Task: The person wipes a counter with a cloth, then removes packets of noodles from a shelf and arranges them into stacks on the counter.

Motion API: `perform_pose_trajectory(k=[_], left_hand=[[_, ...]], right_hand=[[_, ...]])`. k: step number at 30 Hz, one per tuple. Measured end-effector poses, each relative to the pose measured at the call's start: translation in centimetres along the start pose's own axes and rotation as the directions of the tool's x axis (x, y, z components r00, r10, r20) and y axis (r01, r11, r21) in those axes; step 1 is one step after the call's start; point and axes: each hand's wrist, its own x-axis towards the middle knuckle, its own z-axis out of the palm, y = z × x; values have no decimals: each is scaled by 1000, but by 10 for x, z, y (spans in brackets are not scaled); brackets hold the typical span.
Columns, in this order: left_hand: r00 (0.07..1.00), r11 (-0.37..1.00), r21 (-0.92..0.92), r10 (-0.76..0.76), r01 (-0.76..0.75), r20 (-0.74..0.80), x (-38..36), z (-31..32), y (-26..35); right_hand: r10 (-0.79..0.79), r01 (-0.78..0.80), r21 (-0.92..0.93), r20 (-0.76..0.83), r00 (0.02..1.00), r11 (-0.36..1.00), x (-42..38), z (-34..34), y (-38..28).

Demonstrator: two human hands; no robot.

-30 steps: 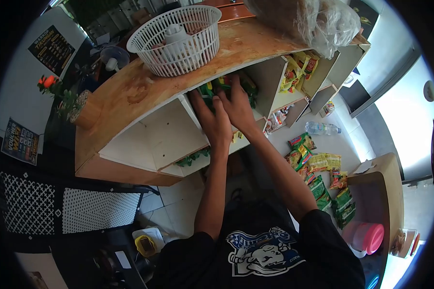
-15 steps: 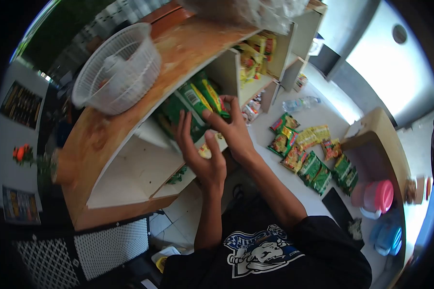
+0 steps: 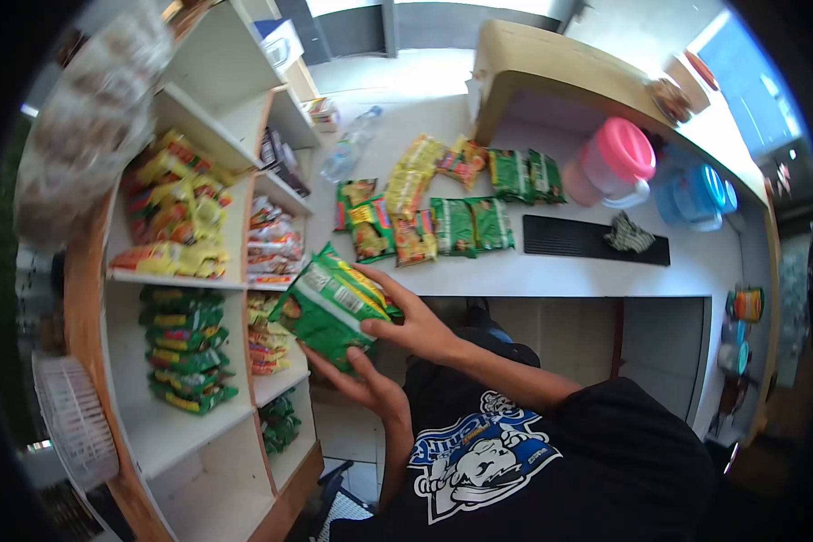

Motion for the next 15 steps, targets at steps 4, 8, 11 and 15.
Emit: perform_pose_trajectory(k=[4, 8, 11, 15], left_hand=[[951, 997, -27, -60, 71, 303, -19, 50, -11], [834, 990, -11, -110, 138, 541, -41, 107, -44], [724, 982, 30, -158, 185, 671, -59, 150, -70], [605, 967, 10, -168, 256, 779, -80, 209, -109]], right_hand=[[20, -29, -30, -254, 967, 999, -29, -67, 20], [-1, -115, -239, -436, 900, 964, -61, -142, 26], [3, -183, -290, -528, 849, 939, -83, -201, 44], [84, -241, -182, -609, 789, 953, -104, -266, 74]])
